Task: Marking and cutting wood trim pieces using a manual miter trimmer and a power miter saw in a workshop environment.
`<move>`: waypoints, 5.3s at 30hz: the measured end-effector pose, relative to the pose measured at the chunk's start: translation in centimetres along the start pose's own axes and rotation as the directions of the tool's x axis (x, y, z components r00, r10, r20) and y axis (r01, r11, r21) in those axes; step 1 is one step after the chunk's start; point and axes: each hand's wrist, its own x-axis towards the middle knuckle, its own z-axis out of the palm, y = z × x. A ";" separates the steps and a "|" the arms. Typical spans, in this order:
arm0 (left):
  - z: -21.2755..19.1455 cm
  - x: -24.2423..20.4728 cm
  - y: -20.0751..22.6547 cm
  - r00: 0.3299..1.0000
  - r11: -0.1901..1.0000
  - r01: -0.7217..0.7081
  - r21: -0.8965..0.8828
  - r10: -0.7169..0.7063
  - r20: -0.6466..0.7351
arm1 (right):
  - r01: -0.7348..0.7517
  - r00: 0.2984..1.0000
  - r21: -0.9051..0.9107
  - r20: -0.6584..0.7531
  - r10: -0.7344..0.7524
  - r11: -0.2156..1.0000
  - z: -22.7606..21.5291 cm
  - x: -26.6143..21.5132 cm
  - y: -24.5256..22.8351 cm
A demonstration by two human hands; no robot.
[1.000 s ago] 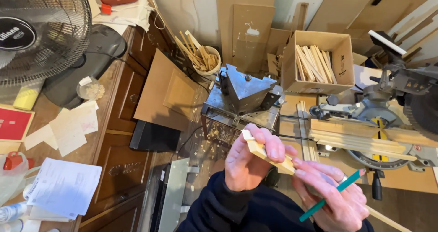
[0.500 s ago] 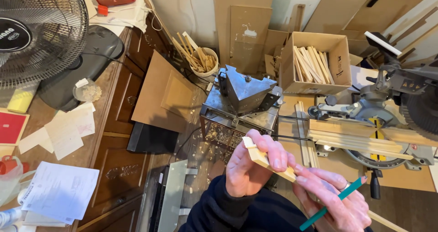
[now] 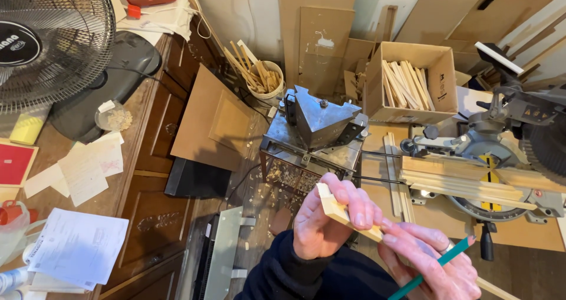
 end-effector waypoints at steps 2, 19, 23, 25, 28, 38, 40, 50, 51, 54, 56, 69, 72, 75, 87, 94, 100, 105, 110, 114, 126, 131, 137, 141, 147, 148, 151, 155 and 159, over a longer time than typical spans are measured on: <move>0.0 -0.2 0.0 1.000 1.000 0.006 -0.012 -0.006 -0.015 | -0.001 1.000 0.005 0.011 0.001 1.000 0.1 -0.3 0.3; 0.0 -0.5 0.4 1.000 1.000 0.014 -0.003 -0.014 -0.025 | 0.107 0.990 -0.008 0.088 -0.106 0.994 0.5 -1.7 2.0; -0.1 -0.5 0.3 1.000 1.000 -0.008 -0.021 0.007 -0.028 | 0.088 0.992 -0.023 0.090 -0.086 0.996 0.7 -2.5 2.1; 0.0 -0.4 0.4 1.000 1.000 0.003 -0.020 -0.004 -0.024 | 0.054 0.993 -0.034 0.103 -0.050 0.998 0.7 -2.6 1.9; -0.2 -0.7 0.4 0.999 1.000 0.005 -0.023 -0.005 -0.033 | 0.043 0.994 -0.032 0.105 -0.040 0.999 0.9 -2.8 2.0; 0.8 -0.7 0.7 1.000 1.000 -0.009 -0.021 0.009 -0.011 | 0.078 0.985 0.013 0.151 -0.079 0.997 0.8 -2.6 2.7; 1.1 -1.1 0.7 0.997 0.994 0.008 0.112 0.000 -0.071 | 0.080 0.988 0.007 0.134 -0.080 0.997 1.0 -3.2 2.7; 1.9 -2.4 -1.6 0.956 0.982 -0.077 0.174 0.122 -0.265 | 0.117 0.992 0.027 0.037 -0.118 0.993 2.1 -2.9 2.8; 1.6 -2.6 -1.5 0.962 0.977 -0.058 0.207 0.110 -0.249 | 0.078 0.995 0.062 0.062 -0.082 0.995 2.1 -2.6 2.7; 0.6 -3.2 -0.9 0.974 0.969 -0.005 0.248 0.061 -0.216 | -0.004 0.990 0.157 0.140 -0.018 0.988 1.6 -2.3 2.8; 0.1 -2.9 -0.2 0.980 0.965 0.024 0.260 0.029 -0.195 | -0.042 0.982 0.216 0.191 0.000 0.975 1.4 -1.7 2.8; 1.1 -1.2 3.8 0.984 0.764 0.166 0.624 -0.091 -0.151 | -0.031 0.989 0.259 0.148 -0.008 0.965 1.9 -1.6 3.3; 0.5 -1.5 3.5 0.984 0.806 0.137 0.576 -0.042 -0.175 | 0.012 0.990 0.249 0.130 -0.046 0.968 2.1 -1.7 3.7; 1.6 -2.1 2.9 0.962 0.849 0.094 0.520 0.058 -0.268 | 0.039 0.990 0.245 0.125 -0.072 0.969 2.1 -2.1 4.1; 3.0 -2.7 2.6 0.809 0.635 0.117 0.763 0.384 -0.444 | 0.099 0.990 0.127 0.086 -0.111 0.987 3.0 -1.2 3.7; 2.7 -2.8 2.1 0.796 0.595 0.082 0.799 0.444 -0.412 | 0.199 0.976 0.116 0.065 -0.207 0.973 3.2 -1.8 4.9; 3.7 -2.0 1.9 0.749 0.466 0.063 0.883 0.563 -0.350 | 0.178 0.980 0.131 0.063 -0.188 0.975 3.1 -1.1 4.3; 3.9 -1.9 1.8 0.751 0.347 0.064 0.936 0.600 -0.274 | 0.173 0.981 0.132 0.066 -0.183 0.976 2.9 -1.1 4.4; 4.2 -1.7 2.1 0.757 0.225 0.038 0.974 0.629 -0.175 | 0.169 0.982 0.137 0.058 -0.179 0.976 2.9 -1.2 4.4; 4.5 -1.7 2.3 0.756 0.199 0.067 0.978 0.629 -0.181 | 0.161 0.981 0.129 0.089 -0.173 0.979 2.8 -1.7 4.7; 4.2 -1.9 2.0 0.749 0.247 0.067 0.967 0.628 -0.212 | 0.172 0.980 0.137 0.080 -0.184 0.976 2.9 -1.5 4.4; 4.3 -1.9 1.9 0.763 0.229 0.031 0.973 0.623 -0.171 | 0.142 0.986 0.131 0.070 -0.152 0.981 2.9 -1.2 3.8; 4.3 -1.9 1.7 0.750 0.325 0.054 0.944 0.611 -0.253 | 0.151 0.986 0.123 0.054 -0.158 0.981 2.9 -1.2 3.9; 4.3 -1.9 1.8 0.755 0.331 0.039 0.943 0.608 -0.245 | 0.170 0.983 0.126 0.044 -0.177 0.977 3.0 -1.0 3.9; 3.5 -2.5 2.1 0.784 0.386 0.042 0.922 0.559 -0.270 | 0.202 0.978 0.166 0.018 -0.208 0.965 3.0 -0.1 3.6; 3.3 -2.7 2.3 0.800 0.409 0.051 0.911 0.529 -0.282 | 0.205 0.978 0.172 0.010 -0.210 0.963 3.1 0.1 3.6; 2.9 -2.6 3.6 0.852 0.587 0.041 0.809 0.402 -0.335 | 0.199 0.979 0.178 0.003 -0.203 0.964 2.7 0.2 3.4; 2.7 -0.4 6.9 0.966 0.665 -0.010 0.747 0.200 -0.165 | 0.181 0.981 0.202 0.031 -0.191 0.963 2.4 0.3 3.7; 2.8 1.2 10.4 0.971 -0.037 -0.236 0.971 0.039 0.237 | 0.156 0.985 0.253 0.028 -0.168 0.955 2.3 1.0 3.0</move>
